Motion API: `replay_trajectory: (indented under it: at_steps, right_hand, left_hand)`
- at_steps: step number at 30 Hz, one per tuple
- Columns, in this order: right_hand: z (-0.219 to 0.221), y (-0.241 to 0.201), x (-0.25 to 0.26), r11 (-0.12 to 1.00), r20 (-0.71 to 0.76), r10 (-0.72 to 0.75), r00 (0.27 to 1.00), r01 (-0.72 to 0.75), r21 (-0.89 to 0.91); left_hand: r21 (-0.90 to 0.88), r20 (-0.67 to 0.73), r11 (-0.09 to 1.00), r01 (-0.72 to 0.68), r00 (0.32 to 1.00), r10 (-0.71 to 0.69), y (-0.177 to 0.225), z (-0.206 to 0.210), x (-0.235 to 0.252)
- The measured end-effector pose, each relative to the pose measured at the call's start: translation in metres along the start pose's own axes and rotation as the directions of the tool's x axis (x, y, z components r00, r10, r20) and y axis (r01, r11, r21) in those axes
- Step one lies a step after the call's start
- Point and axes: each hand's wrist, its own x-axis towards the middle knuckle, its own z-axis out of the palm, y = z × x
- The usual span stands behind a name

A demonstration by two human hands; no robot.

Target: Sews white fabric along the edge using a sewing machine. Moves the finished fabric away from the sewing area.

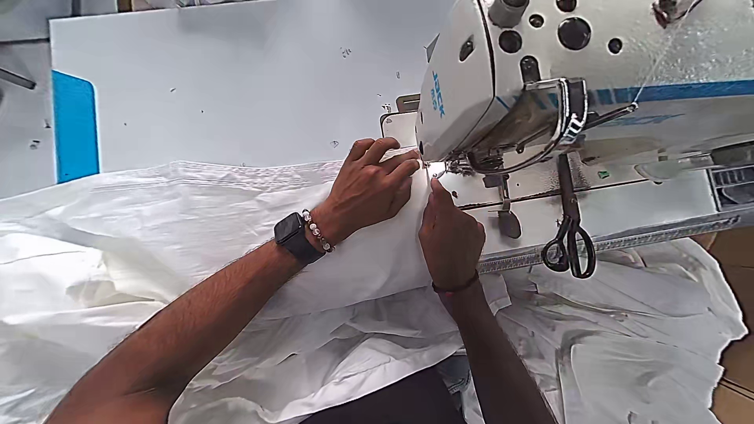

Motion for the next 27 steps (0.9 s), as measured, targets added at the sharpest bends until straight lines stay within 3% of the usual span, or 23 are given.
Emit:
replay_trajectory:
  at_steps: [3,5,7,10,13,16,20,22,25,27]
  right_hand:
    - [-0.003,0.004,0.008,0.998,0.045,-0.018,0.999,0.016,0.055]
    - [-0.015,0.014,0.009,0.986,0.151,-0.029,0.988,0.003,0.166]
    - [-0.029,0.031,0.009,0.956,0.162,-0.002,0.987,-0.045,0.289]
    - [-0.048,0.071,0.017,0.984,-0.024,0.064,0.998,-0.059,0.165]
    - [-0.055,0.105,0.029,0.989,0.043,0.02,0.999,-0.026,0.146]
    - [-0.044,0.091,0.03,0.971,0.107,-0.11,0.988,0.084,0.223]
    - [-0.013,0.047,0.021,0.975,-0.039,-0.137,0.99,0.142,0.17]
    - [-0.004,0.038,0.013,0.955,-0.14,-0.218,0.966,0.24,0.172]
    - [0.001,0.034,-0.005,0.907,-0.118,-0.378,0.918,0.393,0.154]
    - [0.004,0.034,-0.013,0.904,-0.099,-0.407,0.908,0.416,0.101]
  left_hand:
    - [0.028,0.066,0.999,0.018,0.998,-0.02,0.013,-0.009,0.0]
    - [-0.042,0.081,0.998,0.047,0.996,-0.044,0.023,-0.006,-0.005]
    - [-0.14,0.068,0.989,0.049,0.997,-0.04,0.022,-0.003,-0.01]
    - [-0.198,0.033,0.98,-0.01,0.999,0.017,0.013,-0.001,-0.012]
    - [-0.217,0.039,0.975,-0.053,0.997,0.063,0.001,0.001,-0.012]
    - [-0.224,0.048,0.97,-0.093,0.993,0.106,-0.007,0.0,-0.01]
    - [-0.229,0.062,0.968,-0.104,0.991,0.121,-0.009,0.0,-0.009]
    - [-0.235,0.059,0.965,-0.117,0.989,0.134,-0.012,0.001,-0.008]
    - [-0.238,0.079,0.959,-0.156,0.981,0.179,-0.02,-0.002,-0.007]
    - [-0.246,0.076,0.946,-0.213,0.968,0.238,-0.029,-0.002,-0.001]
